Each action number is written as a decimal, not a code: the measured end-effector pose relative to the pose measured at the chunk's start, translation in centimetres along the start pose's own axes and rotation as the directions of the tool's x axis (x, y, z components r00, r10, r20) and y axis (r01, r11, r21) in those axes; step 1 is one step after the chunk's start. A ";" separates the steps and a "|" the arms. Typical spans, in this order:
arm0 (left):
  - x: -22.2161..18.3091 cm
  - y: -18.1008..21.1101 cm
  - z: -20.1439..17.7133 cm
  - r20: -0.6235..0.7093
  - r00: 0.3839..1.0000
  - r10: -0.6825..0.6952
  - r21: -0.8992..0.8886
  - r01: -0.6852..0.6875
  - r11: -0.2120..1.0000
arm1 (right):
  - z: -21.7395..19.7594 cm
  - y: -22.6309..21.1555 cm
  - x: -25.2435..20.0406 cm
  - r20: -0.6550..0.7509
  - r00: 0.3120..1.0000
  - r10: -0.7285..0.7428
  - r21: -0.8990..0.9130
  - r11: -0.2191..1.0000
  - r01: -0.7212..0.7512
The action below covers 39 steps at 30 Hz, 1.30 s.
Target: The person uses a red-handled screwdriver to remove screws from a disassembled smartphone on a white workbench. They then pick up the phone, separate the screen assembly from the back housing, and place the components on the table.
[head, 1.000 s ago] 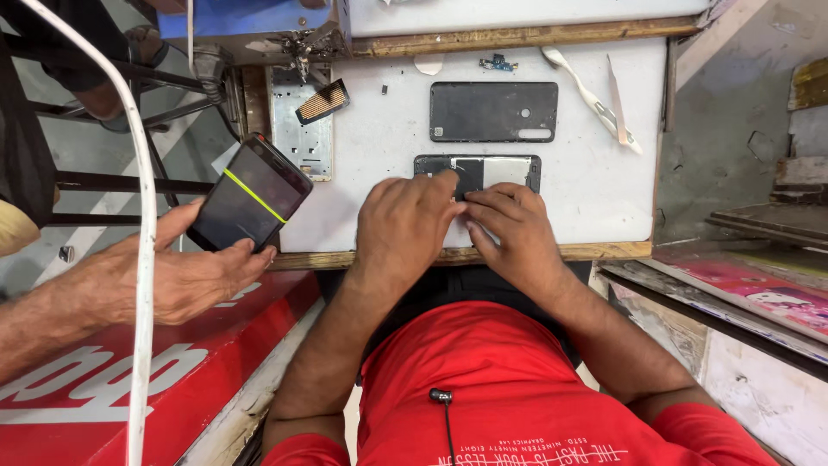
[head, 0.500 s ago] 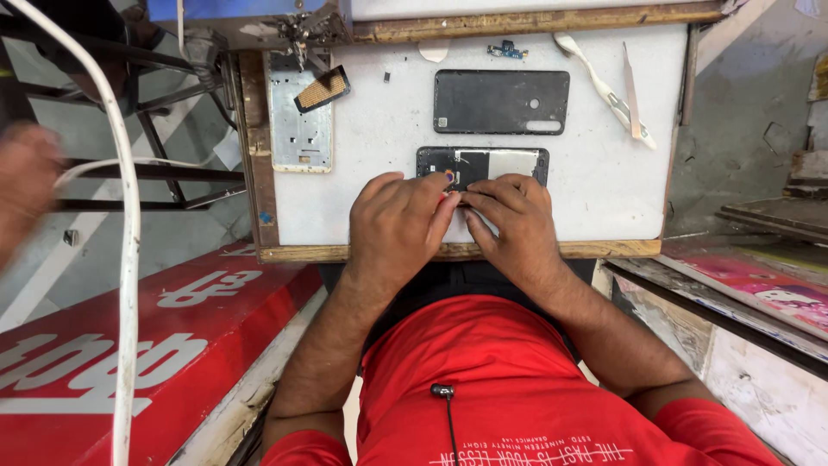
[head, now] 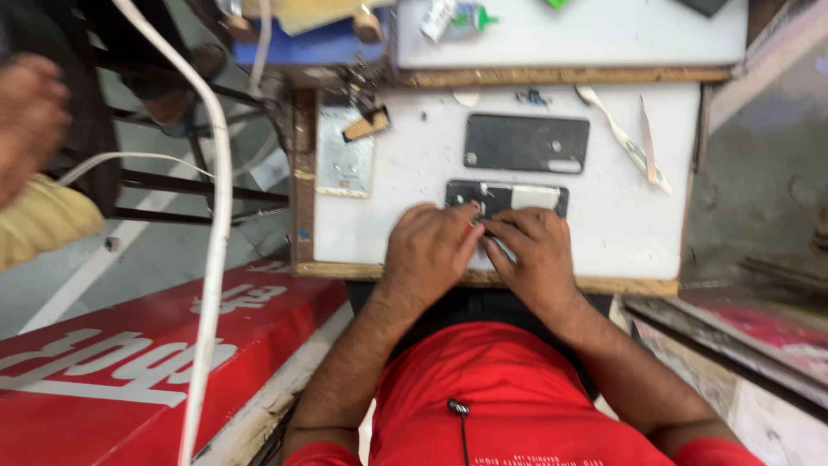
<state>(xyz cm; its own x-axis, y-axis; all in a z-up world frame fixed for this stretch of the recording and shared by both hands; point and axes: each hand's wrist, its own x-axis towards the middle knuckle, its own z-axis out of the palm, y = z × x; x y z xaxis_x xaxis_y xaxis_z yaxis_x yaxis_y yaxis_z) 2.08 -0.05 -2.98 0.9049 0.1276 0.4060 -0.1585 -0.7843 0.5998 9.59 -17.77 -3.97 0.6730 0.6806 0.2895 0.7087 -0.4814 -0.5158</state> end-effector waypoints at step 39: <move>-0.3 -1.6 1.0 -0.013 1.000 -0.003 -0.090 0.002 0.996 | 0.5 1.5 -2.0 -0.035 0.999 0.022 0.251 0.968 -0.013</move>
<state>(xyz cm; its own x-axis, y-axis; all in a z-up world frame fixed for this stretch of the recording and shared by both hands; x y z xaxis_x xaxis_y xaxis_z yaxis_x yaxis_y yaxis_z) 2.44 0.57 -4.76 0.9004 0.1378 0.4126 -0.1915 -0.7260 0.6605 9.23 -19.59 -5.75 0.6957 0.6498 0.3064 0.6245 -0.3361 -0.7050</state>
